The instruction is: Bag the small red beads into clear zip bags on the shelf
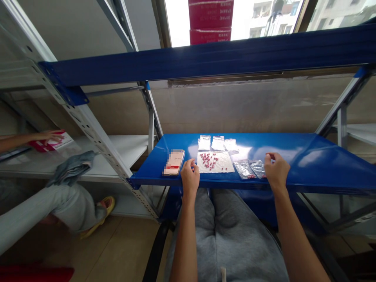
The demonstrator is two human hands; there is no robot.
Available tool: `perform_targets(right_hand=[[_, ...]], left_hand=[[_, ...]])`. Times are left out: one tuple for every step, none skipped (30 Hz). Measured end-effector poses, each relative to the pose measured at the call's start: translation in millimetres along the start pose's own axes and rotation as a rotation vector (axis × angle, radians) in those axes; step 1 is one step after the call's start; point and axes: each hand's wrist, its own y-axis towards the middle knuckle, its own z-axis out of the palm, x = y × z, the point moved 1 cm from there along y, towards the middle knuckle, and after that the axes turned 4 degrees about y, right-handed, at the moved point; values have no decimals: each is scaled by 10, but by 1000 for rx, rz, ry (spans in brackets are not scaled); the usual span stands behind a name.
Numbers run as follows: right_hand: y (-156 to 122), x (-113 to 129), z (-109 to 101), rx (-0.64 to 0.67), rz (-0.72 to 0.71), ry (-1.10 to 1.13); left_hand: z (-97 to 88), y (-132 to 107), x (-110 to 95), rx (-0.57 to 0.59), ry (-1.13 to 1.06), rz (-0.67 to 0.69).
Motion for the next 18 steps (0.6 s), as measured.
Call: perform_targets(right_hand=[[81, 61, 62, 23, -55, 0], [170, 127, 139, 60, -91, 5], [259, 193, 233, 128, -113, 12], [343, 257, 342, 222, -123, 8], [415, 316, 458, 315, -117, -16], [471, 367, 577, 403, -103, -59], [509, 410, 691, 470, -89, -109], [529, 445, 797, 517, -70, -159], [533, 472, 890, 544, -52, -206], [525, 491, 968, 556, -34, -241], [510, 504, 1030, 559, -16, -267], [491, 511, 1079, 555, 1, -286], [474, 512, 1115, 549, 15, -296], [463, 509, 1142, 543, 25, -301], [457, 503, 1161, 537, 28, -301], [459, 495, 1175, 530, 27, -298], [466, 486, 1185, 525, 21, -288], [478, 478, 1191, 524, 11, -274]], left_hand=[[18, 19, -55, -5, 37, 38], [52, 46, -126, -7, 73, 83], [107, 81, -210, -2, 99, 128], [182, 126, -305, 9, 106, 159], [278, 176, -407, 41, 111, 192], [391, 232, -510, 93, 117, 225], [514, 291, -608, 145, 125, 245], [640, 349, -698, 202, 140, 260], [763, 405, -776, 256, 156, 273], [876, 456, -841, 305, 165, 294], [972, 502, -889, 325, 165, 304], [1050, 540, -923, 337, 164, 308], [1109, 570, -943, 341, 161, 308], [1150, 592, -950, 338, 157, 304], [1175, 607, -949, 334, 153, 297], [1188, 615, -940, 329, 148, 290], [1194, 618, -927, 323, 142, 282], [1194, 616, -911, 320, 136, 273]])
